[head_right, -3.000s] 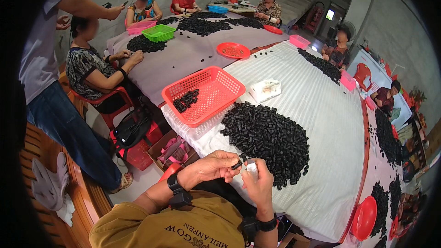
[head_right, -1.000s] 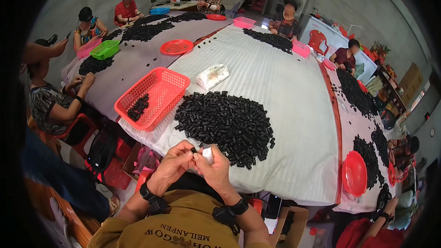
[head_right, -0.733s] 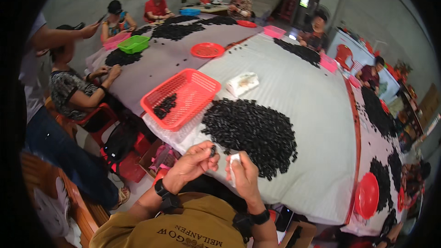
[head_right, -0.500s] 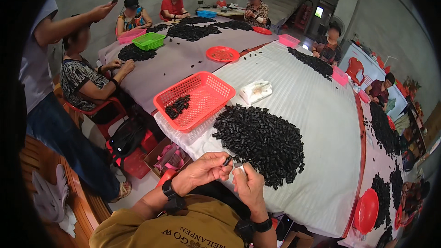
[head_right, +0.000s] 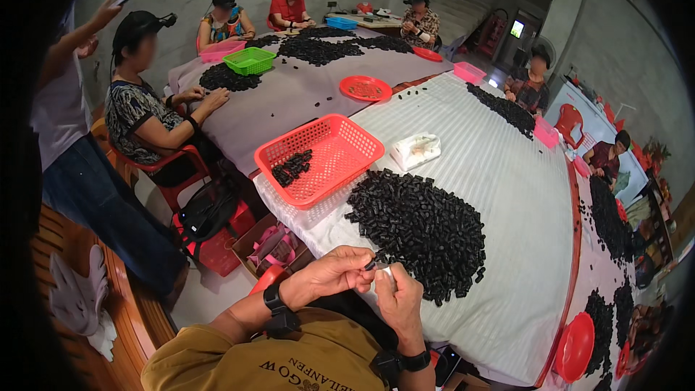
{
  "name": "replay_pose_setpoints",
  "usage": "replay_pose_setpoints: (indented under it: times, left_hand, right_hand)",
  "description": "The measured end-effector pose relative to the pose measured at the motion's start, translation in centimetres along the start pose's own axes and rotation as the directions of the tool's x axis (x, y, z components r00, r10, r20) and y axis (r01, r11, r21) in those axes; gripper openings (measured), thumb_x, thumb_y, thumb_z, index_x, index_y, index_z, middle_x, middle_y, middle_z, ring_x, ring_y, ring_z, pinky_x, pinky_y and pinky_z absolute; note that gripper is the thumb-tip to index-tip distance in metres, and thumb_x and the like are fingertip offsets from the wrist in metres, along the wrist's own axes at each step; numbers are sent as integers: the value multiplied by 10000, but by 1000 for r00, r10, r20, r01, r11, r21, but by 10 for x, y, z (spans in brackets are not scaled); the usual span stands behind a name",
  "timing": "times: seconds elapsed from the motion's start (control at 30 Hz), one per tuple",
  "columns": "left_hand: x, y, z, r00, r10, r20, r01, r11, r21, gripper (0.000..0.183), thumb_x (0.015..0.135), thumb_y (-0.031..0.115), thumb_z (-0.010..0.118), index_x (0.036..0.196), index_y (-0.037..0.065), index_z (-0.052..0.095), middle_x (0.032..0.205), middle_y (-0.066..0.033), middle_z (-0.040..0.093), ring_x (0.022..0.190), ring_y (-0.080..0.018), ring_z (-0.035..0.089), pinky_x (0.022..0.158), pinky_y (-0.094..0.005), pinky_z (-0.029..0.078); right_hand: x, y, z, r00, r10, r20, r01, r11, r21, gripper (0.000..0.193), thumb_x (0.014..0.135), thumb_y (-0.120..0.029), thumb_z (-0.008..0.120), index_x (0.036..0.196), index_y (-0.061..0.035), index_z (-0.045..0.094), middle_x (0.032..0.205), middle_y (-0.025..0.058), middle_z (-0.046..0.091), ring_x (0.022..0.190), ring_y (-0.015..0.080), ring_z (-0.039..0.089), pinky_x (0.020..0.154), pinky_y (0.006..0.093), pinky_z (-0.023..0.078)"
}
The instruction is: Sorting and inspecting small black plastic components at a work table in a shoe factory.
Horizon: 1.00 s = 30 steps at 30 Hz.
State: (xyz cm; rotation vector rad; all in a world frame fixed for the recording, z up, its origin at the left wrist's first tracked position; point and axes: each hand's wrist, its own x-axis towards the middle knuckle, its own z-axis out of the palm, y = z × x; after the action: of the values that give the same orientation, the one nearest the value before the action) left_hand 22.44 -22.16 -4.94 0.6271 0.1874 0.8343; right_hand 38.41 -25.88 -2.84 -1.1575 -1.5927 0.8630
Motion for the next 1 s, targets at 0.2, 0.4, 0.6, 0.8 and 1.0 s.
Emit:
replay_pose_setpoints:
  times: [0.2,0.4,0.6,0.8,1.0]
  left_hand:
    - [-1,1,0,1000,6,-3,-6,1000,0,232,910,258,552,848,34,560,756,-39,560,655,-132,530,603,-270,440]
    - [0,0,-3,1000,13,10,-13,1000,-4,230,912,247,549,843,28,563,744,-45,563,655,-138,534,606,-277,443]
    - [0,-1,-2,1000,16,11,-16,1000,-3,226,911,244,550,834,32,564,737,-46,566,652,-137,533,607,-285,441]
    - [0,-2,-3,1000,9,4,-9,1000,5,230,907,249,558,819,37,561,726,-38,559,639,-131,525,600,-279,434]
    - [0,-5,-5,1000,4,-14,-4,1000,13,231,906,253,560,814,41,559,709,-26,545,630,-117,517,594,-270,433]
  right_hand:
    - [0,-3,1,1000,9,-2,-9,1000,4,237,884,-168,543,713,-11,497,537,25,515,442,71,495,408,237,381]
    - [-1,0,2,1000,8,6,-8,1000,1,231,883,-153,537,709,-7,498,544,24,528,444,68,497,407,233,381]
    - [-2,-3,4,1000,-14,12,14,1000,14,215,907,-122,466,759,11,546,624,40,587,446,40,472,396,189,364]
    - [-1,-2,4,1000,-26,17,26,1000,10,221,901,-112,480,716,3,513,578,33,563,438,43,472,392,194,366]
    - [0,-3,0,998,-25,61,27,999,-43,225,896,-111,490,697,-6,504,553,22,533,431,47,467,387,203,358]
